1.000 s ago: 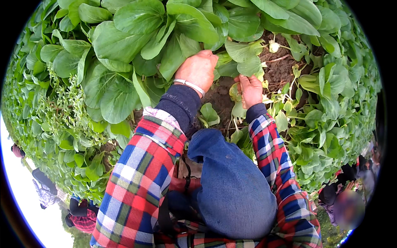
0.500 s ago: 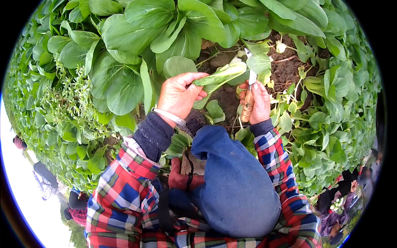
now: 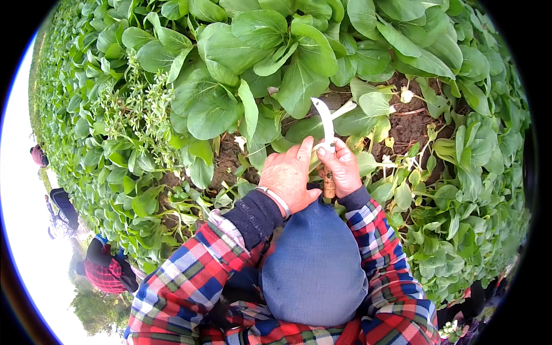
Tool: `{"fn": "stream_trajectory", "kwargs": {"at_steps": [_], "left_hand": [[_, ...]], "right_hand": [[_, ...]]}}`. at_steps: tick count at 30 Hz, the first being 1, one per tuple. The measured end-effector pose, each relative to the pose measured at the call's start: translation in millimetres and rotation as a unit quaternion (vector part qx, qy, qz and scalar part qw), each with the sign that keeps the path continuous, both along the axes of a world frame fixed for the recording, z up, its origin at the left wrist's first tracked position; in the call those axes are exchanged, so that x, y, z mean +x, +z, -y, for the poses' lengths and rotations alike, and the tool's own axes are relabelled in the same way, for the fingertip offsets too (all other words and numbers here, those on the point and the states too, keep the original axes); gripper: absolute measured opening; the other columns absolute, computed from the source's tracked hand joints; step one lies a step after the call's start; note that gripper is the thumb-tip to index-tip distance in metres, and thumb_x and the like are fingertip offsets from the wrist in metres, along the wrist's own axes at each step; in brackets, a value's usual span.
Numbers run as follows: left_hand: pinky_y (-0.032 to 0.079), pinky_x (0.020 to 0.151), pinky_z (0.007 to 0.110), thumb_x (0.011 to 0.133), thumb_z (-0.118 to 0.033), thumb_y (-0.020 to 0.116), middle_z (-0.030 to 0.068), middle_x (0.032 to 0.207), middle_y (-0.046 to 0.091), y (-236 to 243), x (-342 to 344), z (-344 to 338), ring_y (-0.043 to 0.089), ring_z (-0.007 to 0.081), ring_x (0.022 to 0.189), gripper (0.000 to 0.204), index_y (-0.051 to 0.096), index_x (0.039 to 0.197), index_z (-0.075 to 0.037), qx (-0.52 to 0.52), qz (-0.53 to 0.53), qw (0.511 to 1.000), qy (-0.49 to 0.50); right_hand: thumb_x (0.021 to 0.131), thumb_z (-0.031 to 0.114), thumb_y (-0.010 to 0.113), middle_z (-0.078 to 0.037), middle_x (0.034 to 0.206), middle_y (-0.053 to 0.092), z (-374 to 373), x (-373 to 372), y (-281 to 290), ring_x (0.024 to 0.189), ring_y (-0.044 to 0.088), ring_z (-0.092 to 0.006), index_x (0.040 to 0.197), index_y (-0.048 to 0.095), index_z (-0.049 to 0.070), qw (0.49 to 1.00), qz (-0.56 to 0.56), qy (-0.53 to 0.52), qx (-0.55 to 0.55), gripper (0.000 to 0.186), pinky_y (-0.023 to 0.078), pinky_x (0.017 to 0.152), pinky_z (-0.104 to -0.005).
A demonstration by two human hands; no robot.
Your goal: The person harvests leafy green vegetables from a garden bed using a small knife. They cut the stems, trim the roots, and place the vegetables into a white plastic basket.
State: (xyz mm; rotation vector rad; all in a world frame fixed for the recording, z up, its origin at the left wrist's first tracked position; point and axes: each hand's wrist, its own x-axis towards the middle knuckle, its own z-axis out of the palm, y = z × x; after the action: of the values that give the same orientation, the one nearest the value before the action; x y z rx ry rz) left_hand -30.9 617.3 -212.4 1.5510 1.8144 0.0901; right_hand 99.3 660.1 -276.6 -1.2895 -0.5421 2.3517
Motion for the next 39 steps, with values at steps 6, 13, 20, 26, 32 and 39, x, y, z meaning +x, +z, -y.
{"fn": "stream_trajectory", "kwargs": {"at_steps": [6,13,20,26,32,39], "left_hand": [[0.045,0.064,0.042,0.065,-0.021,0.057,0.0202,0.071,0.057,-15.2,-20.6,-25.7,0.056,0.0361,0.069,0.034,0.045,0.089,-0.001,-0.116,-0.010,0.984,0.131],[0.044,0.063,0.043,0.066,-0.017,0.050,0.0206,0.069,0.056,-7.8,-15.6,-93.7,0.054,0.0373,0.066,0.027,0.045,0.087,-0.001,0.052,0.059,0.997,0.015],[0.046,0.068,0.040,0.066,-0.019,0.057,0.0195,0.079,0.059,-25.7,-88.6,-138.6,0.057,0.0335,0.075,0.069,0.024,0.126,-0.006,0.002,-0.130,0.989,0.075],[0.047,0.071,0.038,0.063,-0.023,0.061,0.0179,0.083,0.060,-51.4,-150.7,-123.0,0.058,0.0319,0.077,0.046,0.048,0.104,-0.006,-0.001,-0.158,0.971,0.179],[0.046,0.072,0.039,0.067,-0.023,0.064,0.0161,0.081,0.060,-49.8,-149.7,-116.4,0.059,0.0307,0.078,0.037,0.048,0.095,-0.006,-0.005,-0.119,0.976,0.183],[0.046,0.069,0.039,0.067,-0.023,0.064,0.0153,0.077,0.060,-51.0,-151.7,-100.8,0.058,0.0313,0.075,0.033,0.048,0.090,-0.005,0.008,-0.087,0.981,0.171]], "right_hand": [[0.085,0.019,0.043,-0.006,0.079,0.056,-33.0,-17.0,-43.5,0.059,0.049,-0.0086,0.093,0.046,0.002,0.972,0.173,0.017,0.157,0.019,0.041,0.051,-0.0225],[0.083,0.029,0.043,-0.007,0.084,0.059,-81.4,-49.5,-145.4,0.074,0.056,-0.0199,0.090,0.054,0.006,0.946,-0.205,-0.243,-0.057,0.027,0.045,0.067,-0.0310],[0.078,0.012,0.054,-0.013,0.076,0.061,-94.4,-111.9,-79.0,0.065,0.057,-0.0205,0.092,0.057,-0.002,0.834,0.263,0.042,0.484,0.020,0.044,0.064,-0.0279],[0.079,0.015,0.056,-0.014,0.074,0.061,-94.9,-89.3,-96.4,0.064,0.052,-0.0096,0.095,0.057,-0.001,0.885,0.309,-0.008,0.347,0.022,0.043,0.064,-0.0243],[0.081,0.012,0.054,-0.006,0.077,0.058,-106.2,-92.9,-124.8,0.060,0.049,-0.0071,0.099,0.055,-0.002,0.864,0.314,0.004,0.393,0.023,0.041,0.057,-0.0198],[0.083,0.014,0.051,-0.003,0.077,0.057,-116.6,-97.7,-134.7,0.059,0.048,-0.0064,0.106,0.051,-0.002,0.864,0.321,0.078,0.379,0.028,0.038,0.052,-0.0181]]}}
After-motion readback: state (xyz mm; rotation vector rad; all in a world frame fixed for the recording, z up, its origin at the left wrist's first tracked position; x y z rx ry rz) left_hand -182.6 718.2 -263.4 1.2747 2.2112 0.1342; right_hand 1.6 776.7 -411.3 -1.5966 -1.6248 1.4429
